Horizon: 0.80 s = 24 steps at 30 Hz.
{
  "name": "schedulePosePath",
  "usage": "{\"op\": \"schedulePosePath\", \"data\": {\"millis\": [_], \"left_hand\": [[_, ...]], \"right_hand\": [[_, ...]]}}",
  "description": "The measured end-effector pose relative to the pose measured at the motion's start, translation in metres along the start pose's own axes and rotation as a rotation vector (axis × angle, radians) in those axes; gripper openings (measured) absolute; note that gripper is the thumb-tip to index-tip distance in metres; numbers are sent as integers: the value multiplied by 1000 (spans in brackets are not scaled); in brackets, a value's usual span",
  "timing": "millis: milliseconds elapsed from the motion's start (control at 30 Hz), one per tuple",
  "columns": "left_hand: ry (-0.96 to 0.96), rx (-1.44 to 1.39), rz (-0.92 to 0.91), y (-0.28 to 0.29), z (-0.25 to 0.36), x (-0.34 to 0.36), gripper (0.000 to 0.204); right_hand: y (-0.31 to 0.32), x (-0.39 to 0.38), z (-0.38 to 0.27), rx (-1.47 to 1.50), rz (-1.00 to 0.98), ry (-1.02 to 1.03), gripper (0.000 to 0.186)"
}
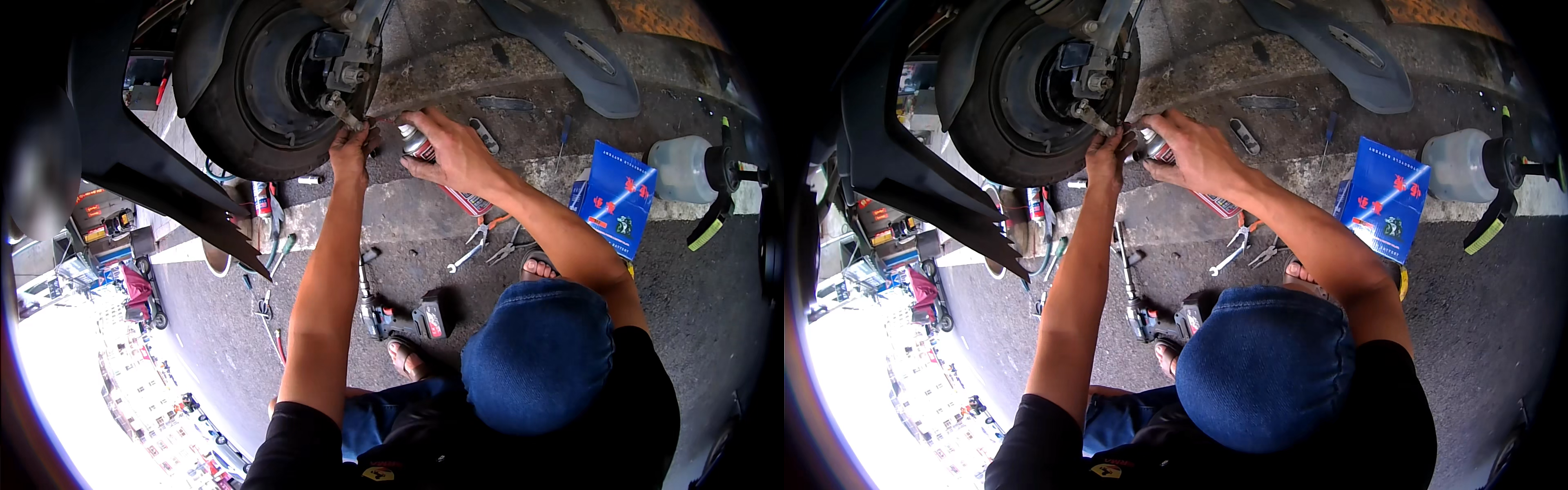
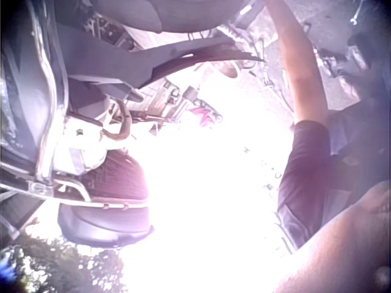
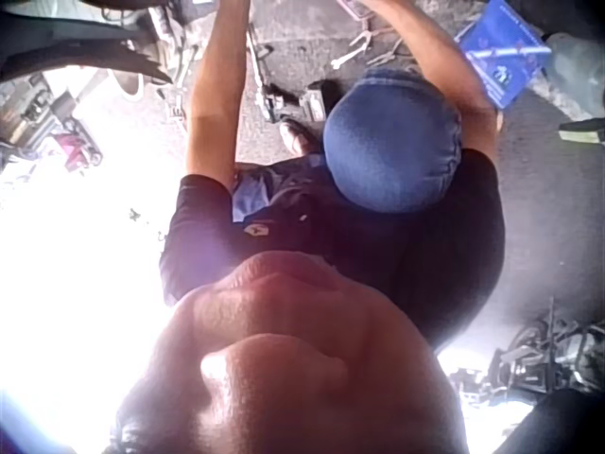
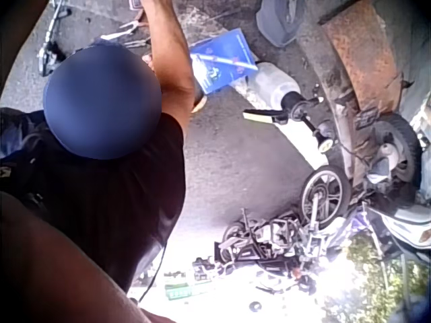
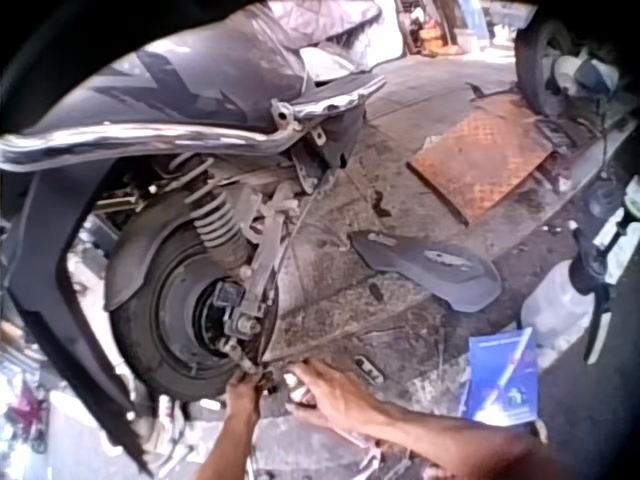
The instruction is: The person sprays a lubricant onto the brake assembly and replaces brake components using a wrench and a socket tool, then fits a plastic cover onto the side of the vehicle.
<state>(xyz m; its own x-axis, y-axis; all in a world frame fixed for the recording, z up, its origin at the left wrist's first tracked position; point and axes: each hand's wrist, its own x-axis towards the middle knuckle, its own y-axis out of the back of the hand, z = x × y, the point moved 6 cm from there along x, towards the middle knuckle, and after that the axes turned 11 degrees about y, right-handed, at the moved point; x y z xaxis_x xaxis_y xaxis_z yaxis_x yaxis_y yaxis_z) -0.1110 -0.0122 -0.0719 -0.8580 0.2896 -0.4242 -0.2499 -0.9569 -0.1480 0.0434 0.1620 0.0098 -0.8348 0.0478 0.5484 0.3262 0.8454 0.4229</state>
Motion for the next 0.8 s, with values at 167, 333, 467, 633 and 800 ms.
{"op": "schedulePosePath", "data": {"millis": [167,333,467,633,800], "left_hand": [[26,-15,-1,-2,-2,0,25],[36,-8,-17,1,-2,4,23],[34,-28,-29,0,-2,3,26],[45,-58,-46,-1,-1,-1,25],[35,-182,-101,-1,-7,-3,25]], "right_hand": [[-2,1,1,5,-14,-3,54],[-2,1,-1,11,-64,-50,55],[-1,0,-2,18,-45,-39,55],[1,0,1,7,10,-18,52],[2,-2,3,4,25,-14,54]]}}
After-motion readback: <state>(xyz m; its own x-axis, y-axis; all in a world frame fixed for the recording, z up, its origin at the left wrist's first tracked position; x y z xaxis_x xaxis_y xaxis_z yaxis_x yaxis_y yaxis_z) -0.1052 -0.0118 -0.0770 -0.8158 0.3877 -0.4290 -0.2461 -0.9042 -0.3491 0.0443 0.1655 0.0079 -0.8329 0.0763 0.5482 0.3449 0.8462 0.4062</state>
